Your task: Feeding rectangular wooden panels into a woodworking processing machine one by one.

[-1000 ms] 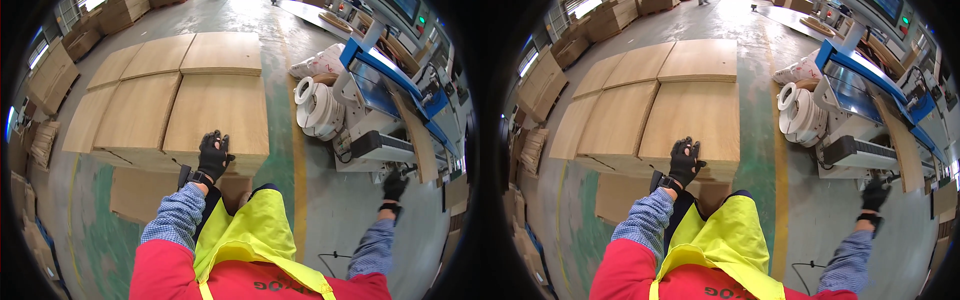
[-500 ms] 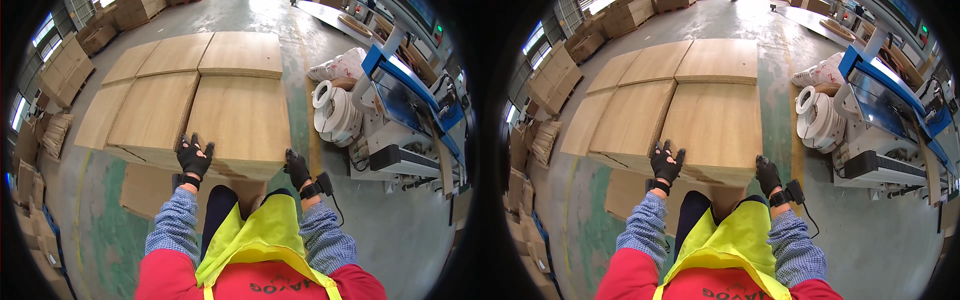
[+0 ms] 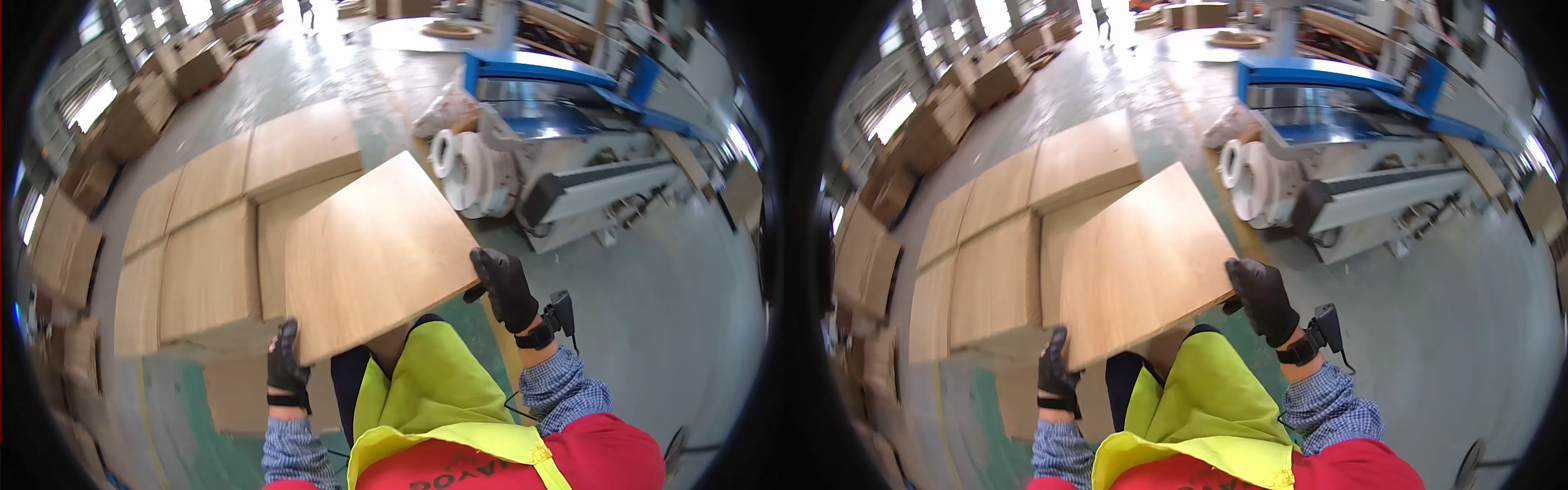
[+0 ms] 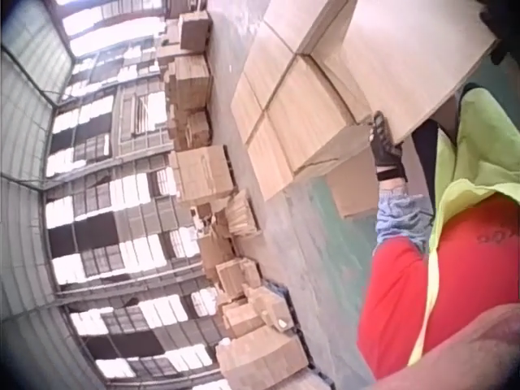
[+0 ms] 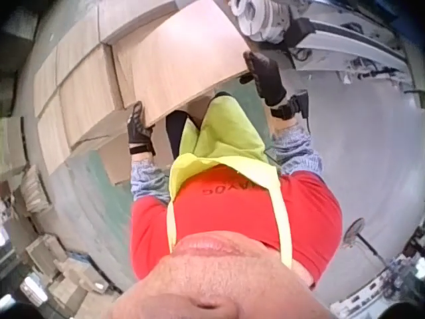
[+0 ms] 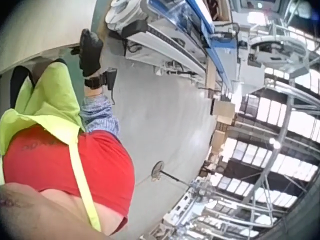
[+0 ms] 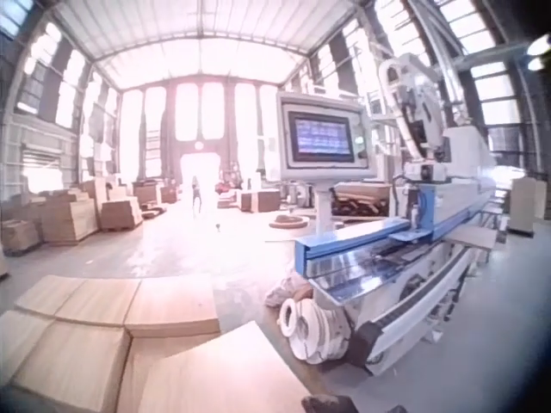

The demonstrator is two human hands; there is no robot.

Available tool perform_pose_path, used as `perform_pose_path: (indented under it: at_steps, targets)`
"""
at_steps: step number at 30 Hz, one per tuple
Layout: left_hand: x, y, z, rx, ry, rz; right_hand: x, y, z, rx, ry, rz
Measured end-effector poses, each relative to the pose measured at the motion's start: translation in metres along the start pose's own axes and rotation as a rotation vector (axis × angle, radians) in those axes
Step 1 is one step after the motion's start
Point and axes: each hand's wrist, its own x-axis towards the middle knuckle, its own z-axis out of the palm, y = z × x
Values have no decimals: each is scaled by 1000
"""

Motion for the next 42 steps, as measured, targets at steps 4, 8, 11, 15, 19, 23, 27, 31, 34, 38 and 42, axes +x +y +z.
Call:
perform_pose_path:
  at_steps: [4, 8, 11, 15, 19, 23, 27, 31, 34, 38, 42]
  targets:
    - [5, 69, 6, 217, 68, 264, -37, -79, -46, -241, 184, -108]
    - [46, 161, 29, 110, 155, 439, -88, -56, -135, -338, 405, 56]
    - [89, 205, 49, -24, 42, 506, -88, -45, -143, 781, 676, -113]
    - [144, 260, 80, -281, -89, 712, -75, -37, -84, 1055, 296, 92]
    - [158, 292, 107, -1379, -642, -241, -37, -42, -66, 808, 511, 160]
    - [144, 190, 103, -720, -327, -92, -28, -31, -140, 773, 617, 30]
    - [77, 10, 70, -68, 38, -325, -16, -7, -200, 795, 671, -10]
    - [33, -25, 56, 285, 129, -388, -10, 18, -268, 679, 858, 44]
    - [18, -45, 57, 145, 220, -403, -6, 17, -271, 415, 763, 56]
    - [29, -50, 65, 85, 290, -551, -11, 14, -271, 289, 701, 125]
    - [34, -36, 54, 23, 217, -646, -11, 20, -273, 280, 781, 139]
